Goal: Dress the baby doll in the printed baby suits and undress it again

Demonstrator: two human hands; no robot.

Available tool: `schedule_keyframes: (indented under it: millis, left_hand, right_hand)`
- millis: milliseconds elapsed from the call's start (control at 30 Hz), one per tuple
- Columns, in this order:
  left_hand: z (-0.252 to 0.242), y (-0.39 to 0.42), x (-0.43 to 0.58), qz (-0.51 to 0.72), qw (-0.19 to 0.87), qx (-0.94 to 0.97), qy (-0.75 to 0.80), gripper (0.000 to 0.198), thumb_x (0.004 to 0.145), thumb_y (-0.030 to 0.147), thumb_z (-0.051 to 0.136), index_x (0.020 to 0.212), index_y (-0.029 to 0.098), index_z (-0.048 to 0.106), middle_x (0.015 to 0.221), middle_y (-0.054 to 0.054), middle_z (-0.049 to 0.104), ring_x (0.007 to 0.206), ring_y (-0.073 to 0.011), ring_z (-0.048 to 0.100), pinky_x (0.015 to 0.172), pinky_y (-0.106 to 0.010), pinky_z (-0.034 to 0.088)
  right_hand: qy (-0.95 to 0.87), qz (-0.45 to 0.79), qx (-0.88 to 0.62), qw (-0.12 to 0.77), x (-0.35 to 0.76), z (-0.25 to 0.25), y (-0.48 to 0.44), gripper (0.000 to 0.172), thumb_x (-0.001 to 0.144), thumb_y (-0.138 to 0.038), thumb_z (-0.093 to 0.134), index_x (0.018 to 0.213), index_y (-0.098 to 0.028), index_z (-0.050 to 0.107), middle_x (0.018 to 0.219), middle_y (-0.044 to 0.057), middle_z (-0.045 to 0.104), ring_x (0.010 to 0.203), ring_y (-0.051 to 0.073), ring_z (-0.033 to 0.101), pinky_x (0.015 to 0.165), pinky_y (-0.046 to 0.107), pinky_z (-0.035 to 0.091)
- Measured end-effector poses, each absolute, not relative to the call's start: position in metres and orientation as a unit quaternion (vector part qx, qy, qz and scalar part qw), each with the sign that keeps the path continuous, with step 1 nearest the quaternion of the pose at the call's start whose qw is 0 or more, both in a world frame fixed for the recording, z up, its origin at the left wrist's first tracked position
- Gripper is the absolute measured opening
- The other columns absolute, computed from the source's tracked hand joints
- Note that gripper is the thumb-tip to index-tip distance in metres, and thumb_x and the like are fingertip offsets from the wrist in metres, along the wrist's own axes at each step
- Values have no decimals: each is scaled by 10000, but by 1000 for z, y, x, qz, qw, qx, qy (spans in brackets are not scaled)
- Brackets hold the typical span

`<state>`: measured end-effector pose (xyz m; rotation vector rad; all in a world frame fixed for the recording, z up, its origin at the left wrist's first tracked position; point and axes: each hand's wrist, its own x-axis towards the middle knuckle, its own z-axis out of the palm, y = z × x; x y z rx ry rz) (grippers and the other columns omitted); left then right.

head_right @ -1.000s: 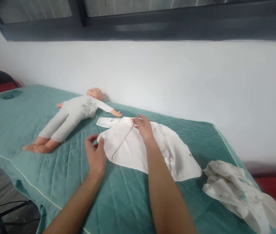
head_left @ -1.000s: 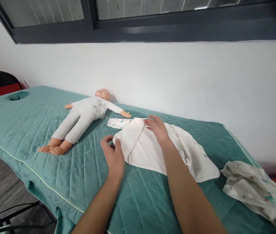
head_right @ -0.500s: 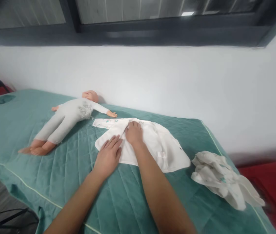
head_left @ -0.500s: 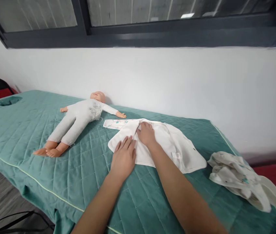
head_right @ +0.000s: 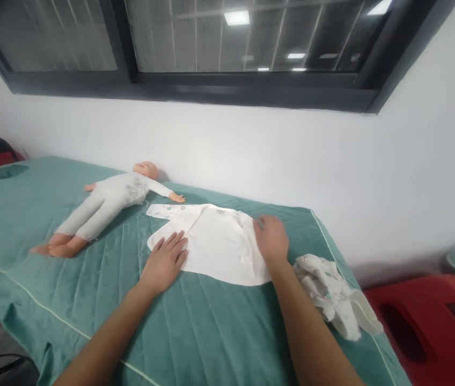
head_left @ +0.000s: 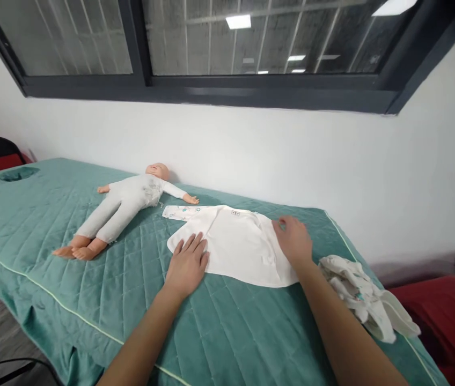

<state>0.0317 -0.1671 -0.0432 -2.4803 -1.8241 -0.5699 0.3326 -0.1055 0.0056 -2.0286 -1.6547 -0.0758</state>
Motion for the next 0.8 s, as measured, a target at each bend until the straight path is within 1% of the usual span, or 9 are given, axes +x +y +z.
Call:
schedule_keyframes:
  millis: [100, 167, 300, 400, 500, 600, 667, 733, 800]
  left_hand:
    - [-42, -170, 33, -184, 13, -786, -590, 409, 993, 313, 332, 1328, 238, 554, 1520, -27, 438, 1421, -225, 383, 1180, -523, 295]
    - [-42, -171, 38, -185, 24, -778, -601, 398, 989, 272, 323, 1291, 237, 580, 1500, -29, 469, 1410, -227, 398, 1187, -534, 272]
    - [-38, -162, 63, -181, 15, -787, -590, 410, 976, 238, 327, 1302, 185, 570, 1475, -63, 500, 1416, -235, 388, 1198, -504, 260]
    - [-32, -143, 98, -176, -23, -812, -555, 446, 971, 256, 337, 1356, 123, 519, 1490, -111, 475, 1428, -251, 365, 1194, -475, 277]
    - [-27, -118, 137, -179, -70, -837, -512, 479, 964, 268, 350, 1392, 92, 478, 1518, -131, 431, 1427, -255, 366, 1185, -439, 304]
    - [-28, -98, 166, -191, -98, -847, -486, 494, 962, 266, 360, 1415, 94, 452, 1529, -129, 414, 1419, -247, 380, 1183, -403, 310]
    - [-30, -91, 174, -204, -97, -852, -473, 476, 962, 253, 359, 1400, 111, 477, 1500, -121, 459, 1407, -237, 399, 1190, -404, 294]
    - [-33, -88, 176, -226, -84, -854, -461, 457, 953, 246, 373, 1367, 120, 520, 1459, -120, 509, 1386, -238, 426, 1186, -434, 291]
    - [-35, -88, 174, -247, -78, -854, -452, 435, 932, 253, 392, 1288, 102, 590, 1396, -134, 569, 1331, -242, 488, 1143, -441, 353]
  right_hand:
    - [-566, 58, -798, 199, 358, 2, -108, 502, 895, -629, 420, 1055, -201, 630, 1080, 103, 688, 1003, 293, 630, 782, 379, 454]
    - [-573, 81, -798, 168, 362, -1, -110, 566, 873, -681, 415, 1080, -198, 624, 1091, 114, 685, 995, 301, 636, 775, 384, 447]
    - [-619, 58, -763, 180, 350, -3, -114, 537, 838, -586, 548, 1232, -222, 551, 1261, 105, 612, 1101, 283, 602, 798, 355, 444]
    - [-630, 32, -751, 195, 344, -3, -114, 424, 888, -483, 505, 1243, -257, 559, 1272, 81, 611, 1101, 267, 603, 789, 337, 438]
    - [-611, 21, -767, 194, 353, -2, -112, 345, 927, -438, 432, 1105, -237, 648, 1114, 97, 684, 987, 263, 636, 749, 329, 420]
    - [-575, 26, -792, 202, 368, 3, -110, 384, 928, -470, 404, 878, -208, 681, 889, 106, 701, 842, 255, 635, 683, 317, 393]
    - [-570, 48, -783, 243, 371, 11, -112, 433, 923, -496, 400, 733, -192, 642, 773, 84, 670, 772, 238, 610, 651, 306, 382]
    - [-596, 120, -732, 308, 362, 22, -118, 447, 904, -523, 432, 661, -188, 598, 702, 43, 636, 719, 207, 581, 620, 287, 384]
    - [-636, 256, -637, 353, 343, 33, -127, 414, 874, -542, 493, 699, -188, 616, 713, 13, 639, 709, 180, 578, 608, 264, 415]
